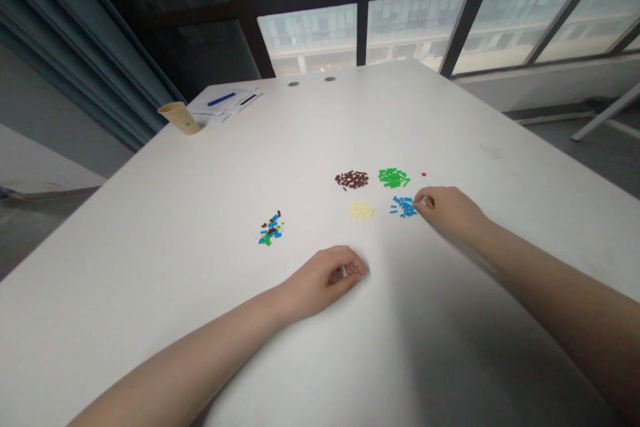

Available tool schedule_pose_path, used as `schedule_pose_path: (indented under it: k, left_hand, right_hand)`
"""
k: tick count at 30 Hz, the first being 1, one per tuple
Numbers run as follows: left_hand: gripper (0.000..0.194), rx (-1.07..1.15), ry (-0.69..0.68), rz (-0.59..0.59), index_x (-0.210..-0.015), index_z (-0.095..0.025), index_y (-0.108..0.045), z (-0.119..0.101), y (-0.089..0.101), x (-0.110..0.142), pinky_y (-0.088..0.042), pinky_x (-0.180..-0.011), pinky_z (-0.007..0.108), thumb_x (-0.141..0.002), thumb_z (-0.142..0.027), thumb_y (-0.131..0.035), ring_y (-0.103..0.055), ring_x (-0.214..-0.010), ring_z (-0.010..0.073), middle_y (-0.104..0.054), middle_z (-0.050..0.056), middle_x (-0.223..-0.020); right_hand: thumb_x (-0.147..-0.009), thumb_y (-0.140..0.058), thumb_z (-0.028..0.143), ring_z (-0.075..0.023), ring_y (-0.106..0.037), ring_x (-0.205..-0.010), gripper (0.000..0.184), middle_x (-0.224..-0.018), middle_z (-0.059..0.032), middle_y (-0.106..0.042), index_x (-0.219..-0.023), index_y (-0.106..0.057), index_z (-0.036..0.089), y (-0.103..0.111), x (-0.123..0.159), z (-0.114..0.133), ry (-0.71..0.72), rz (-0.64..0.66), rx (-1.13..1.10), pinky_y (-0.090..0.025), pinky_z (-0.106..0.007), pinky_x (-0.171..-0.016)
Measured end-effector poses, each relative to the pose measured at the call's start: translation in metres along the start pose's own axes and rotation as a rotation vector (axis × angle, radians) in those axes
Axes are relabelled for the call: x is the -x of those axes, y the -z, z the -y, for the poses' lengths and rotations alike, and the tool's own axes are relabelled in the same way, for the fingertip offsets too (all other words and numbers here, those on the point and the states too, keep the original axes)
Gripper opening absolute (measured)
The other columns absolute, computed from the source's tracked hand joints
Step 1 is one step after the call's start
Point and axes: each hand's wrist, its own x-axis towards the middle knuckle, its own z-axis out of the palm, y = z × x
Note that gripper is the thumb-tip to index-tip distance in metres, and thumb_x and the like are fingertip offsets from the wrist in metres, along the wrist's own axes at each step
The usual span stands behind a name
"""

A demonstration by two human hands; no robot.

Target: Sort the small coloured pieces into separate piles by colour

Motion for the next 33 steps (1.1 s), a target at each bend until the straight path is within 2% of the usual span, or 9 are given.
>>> schedule_pose_path:
  k: [13, 19, 24, 29, 33]
  left_hand:
    - [0.014, 0.011, -0.009, -0.006, -0.084, -0.017, -0.057, 0.002, -0.002, 0.0, -0.039, -0.06, 0.02, -0.082, -0.021, -0.044, -0.05, -0.068, 0.01, -0.057, 0.004, -0.083]
    - [0.014, 0.008, 0.003, 0.008, -0.085, -0.017, -0.057, 0.003, -0.001, 0.0, -0.039, -0.061, 0.02, -0.082, -0.021, -0.044, -0.049, -0.068, 0.0101, -0.057, 0.004, -0.084]
    - [0.014, 0.007, 0.005, 0.009, -0.085, -0.017, -0.057, 0.007, -0.001, -0.001, -0.038, -0.06, 0.02, -0.081, -0.019, -0.043, -0.049, -0.069, 0.0103, -0.056, 0.003, -0.083]
    - [0.014, -0.014, -0.011, 0.011, -0.086, -0.017, -0.057, 0.009, -0.001, -0.002, -0.039, -0.061, 0.02, -0.081, -0.019, -0.044, -0.049, -0.069, 0.0099, -0.056, 0.003, -0.083]
    - [0.014, -0.034, -0.025, 0.013, -0.085, -0.016, -0.057, 0.009, -0.001, -0.002, -0.039, -0.062, 0.02, -0.081, -0.019, -0.043, -0.048, -0.068, 0.0092, -0.056, 0.003, -0.082]
  right_hand:
    - [-0.079, -0.04, 0.027, -0.0173, -0.055, -0.068, 0.024, -0.077, -0.0069, -0.065, -0.08, -0.063, 0.018, -0.005, 0.0, 0.008, -0.036, -0.029, 0.057, -0.032, -0.024, -0.055]
    - [-0.078, -0.04, 0.025, -0.0175, -0.055, -0.066, 0.023, -0.073, -0.0069, -0.064, -0.079, -0.062, 0.018, 0.009, -0.004, 0.002, -0.035, -0.083, 0.077, -0.032, -0.025, -0.054]
    - [-0.081, -0.04, 0.028, -0.0153, -0.053, -0.066, 0.026, -0.077, -0.0051, -0.064, -0.086, -0.064, 0.019, 0.018, -0.03, -0.006, 0.049, -0.083, 0.098, -0.032, -0.024, -0.055]
    - [-0.079, -0.042, 0.028, -0.0157, -0.054, -0.067, 0.027, -0.08, -0.0062, -0.065, -0.088, -0.066, 0.02, 0.012, -0.063, -0.013, 0.05, -0.04, 0.163, -0.031, -0.024, -0.053]
    - [-0.075, -0.046, 0.028, -0.0167, -0.054, -0.068, 0.024, -0.08, -0.0067, -0.065, -0.084, -0.067, 0.02, 0.007, -0.074, -0.02, 0.043, -0.023, 0.185, -0.033, -0.024, -0.054]
